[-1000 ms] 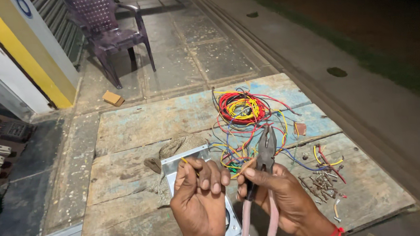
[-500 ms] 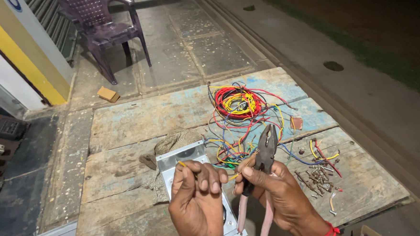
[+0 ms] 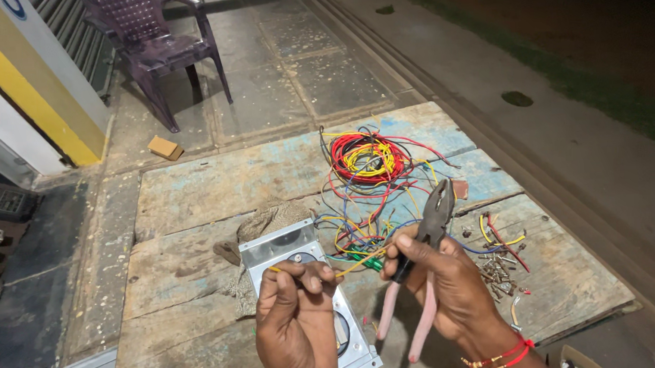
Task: The person prepares electrical wires and connects them to a small metal panel. They use a pair of pliers to strip the ends of yellow and green wires, twist the exposed copper, and then insert and tighten the wires into terminals on the back of two meter components mounted to the panel.
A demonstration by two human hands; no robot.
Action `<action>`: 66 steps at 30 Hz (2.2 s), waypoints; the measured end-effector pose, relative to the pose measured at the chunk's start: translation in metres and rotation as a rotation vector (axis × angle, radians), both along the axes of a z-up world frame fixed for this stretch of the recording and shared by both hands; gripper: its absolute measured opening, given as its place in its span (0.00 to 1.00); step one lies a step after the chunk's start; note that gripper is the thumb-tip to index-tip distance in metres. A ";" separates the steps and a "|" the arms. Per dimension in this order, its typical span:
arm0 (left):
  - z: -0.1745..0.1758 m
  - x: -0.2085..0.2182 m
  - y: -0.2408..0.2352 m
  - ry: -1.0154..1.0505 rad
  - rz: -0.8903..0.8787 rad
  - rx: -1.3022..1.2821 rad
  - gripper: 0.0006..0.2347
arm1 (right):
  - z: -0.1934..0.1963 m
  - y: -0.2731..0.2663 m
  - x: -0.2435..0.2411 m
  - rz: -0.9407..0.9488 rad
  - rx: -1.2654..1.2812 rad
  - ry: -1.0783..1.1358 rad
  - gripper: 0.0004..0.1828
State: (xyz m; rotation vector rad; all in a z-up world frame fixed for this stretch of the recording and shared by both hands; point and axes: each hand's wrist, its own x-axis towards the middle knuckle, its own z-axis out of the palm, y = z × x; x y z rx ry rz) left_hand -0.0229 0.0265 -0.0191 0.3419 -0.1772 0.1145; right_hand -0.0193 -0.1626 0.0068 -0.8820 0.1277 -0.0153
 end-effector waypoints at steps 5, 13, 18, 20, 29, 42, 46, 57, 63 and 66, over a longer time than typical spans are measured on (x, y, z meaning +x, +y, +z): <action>0.000 0.002 0.000 0.033 -0.003 -0.007 0.08 | -0.008 -0.017 0.006 0.004 0.035 0.014 0.08; 0.002 0.004 0.004 -0.004 0.028 -0.035 0.08 | -0.010 -0.049 0.024 0.081 0.463 0.123 0.10; -0.001 0.012 -0.001 0.075 0.093 0.002 0.08 | -0.049 -0.032 -0.012 0.418 0.532 0.078 0.07; -0.006 0.014 -0.001 0.098 0.112 0.018 0.08 | -0.045 -0.033 -0.018 0.531 0.542 0.073 0.12; 0.003 0.014 -0.012 0.101 0.073 0.026 0.09 | -0.012 -0.041 -0.032 0.631 0.308 0.145 0.28; 0.013 0.007 -0.033 0.076 0.122 0.161 0.09 | 0.000 -0.035 -0.052 0.567 -0.880 0.064 0.21; 0.011 0.004 -0.033 0.046 0.099 0.196 0.09 | 0.007 -0.031 -0.046 0.422 -1.128 -0.439 0.17; 0.009 0.002 -0.035 0.112 0.097 0.492 0.11 | 0.025 -0.003 -0.047 0.419 -0.956 0.330 0.11; 0.008 -0.003 -0.039 0.226 0.033 0.802 0.08 | 0.016 -0.004 -0.048 0.335 -1.220 -0.039 0.14; 0.011 -0.003 -0.037 0.247 -0.011 0.785 0.07 | 0.011 -0.005 -0.044 0.248 -1.341 -0.120 0.22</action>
